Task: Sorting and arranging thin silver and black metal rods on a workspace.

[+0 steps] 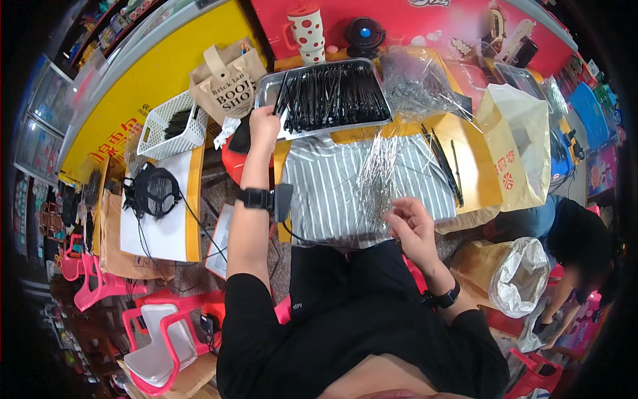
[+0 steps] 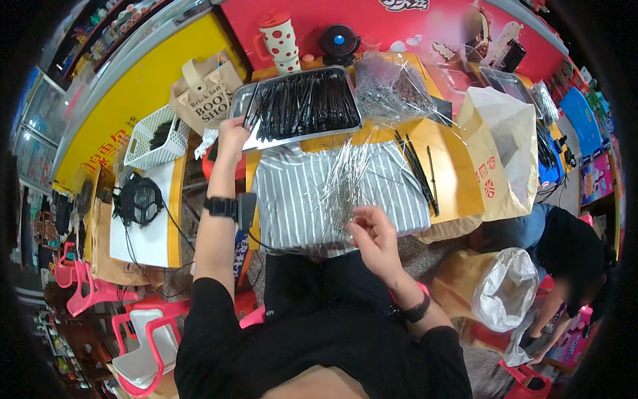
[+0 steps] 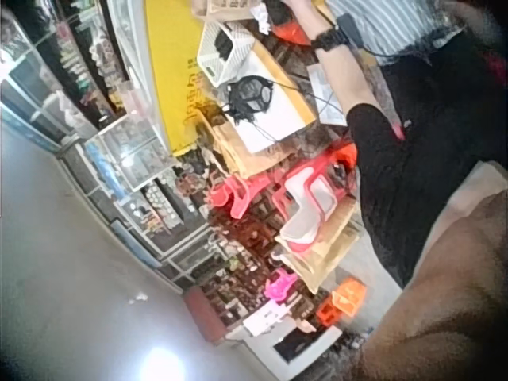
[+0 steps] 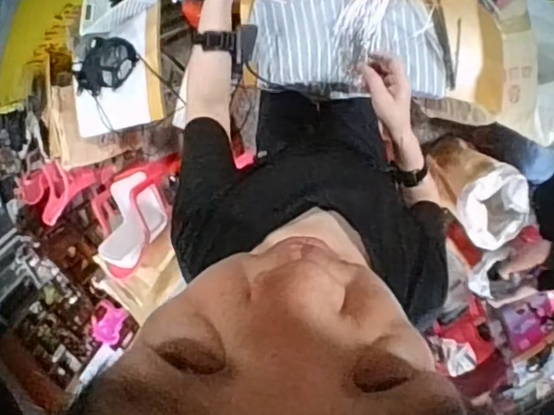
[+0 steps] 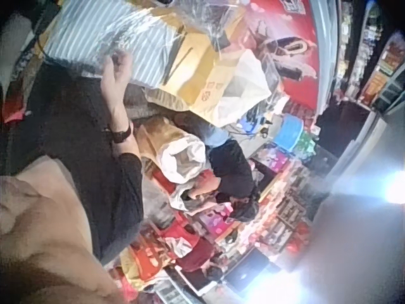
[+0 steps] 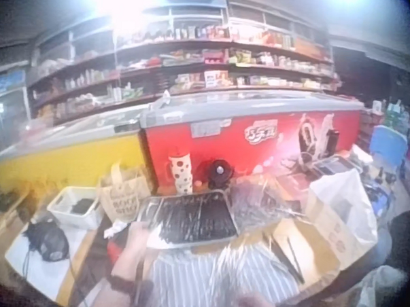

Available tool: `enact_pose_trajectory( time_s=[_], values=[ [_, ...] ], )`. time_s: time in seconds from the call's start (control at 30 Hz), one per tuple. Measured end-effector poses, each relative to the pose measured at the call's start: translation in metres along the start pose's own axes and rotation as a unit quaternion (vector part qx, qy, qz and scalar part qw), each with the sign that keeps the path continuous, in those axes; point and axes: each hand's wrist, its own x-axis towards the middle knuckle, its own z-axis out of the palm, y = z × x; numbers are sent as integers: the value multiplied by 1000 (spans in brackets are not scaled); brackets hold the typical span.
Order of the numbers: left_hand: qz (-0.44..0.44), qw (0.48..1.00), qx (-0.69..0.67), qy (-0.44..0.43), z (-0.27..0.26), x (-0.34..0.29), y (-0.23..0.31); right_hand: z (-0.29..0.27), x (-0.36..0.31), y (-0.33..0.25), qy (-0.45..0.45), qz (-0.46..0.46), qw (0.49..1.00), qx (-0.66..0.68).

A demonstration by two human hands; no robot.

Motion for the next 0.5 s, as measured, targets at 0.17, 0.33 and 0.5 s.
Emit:
enact_pose_trajectory(
  time_s=[0.17, 0.33, 0.5],
  values=[
    [34, 938, 339, 70, 21, 47, -23, -18, -5, 0, 26, 7, 999, -31],
    [9, 890, 455, 14, 23, 62, -34, -55, 1, -2, 140, -46, 984, -95],
    [59, 938, 342, -2, 34, 44, -21, -101, 9, 15, 223, -81, 965, -109]
  ],
)
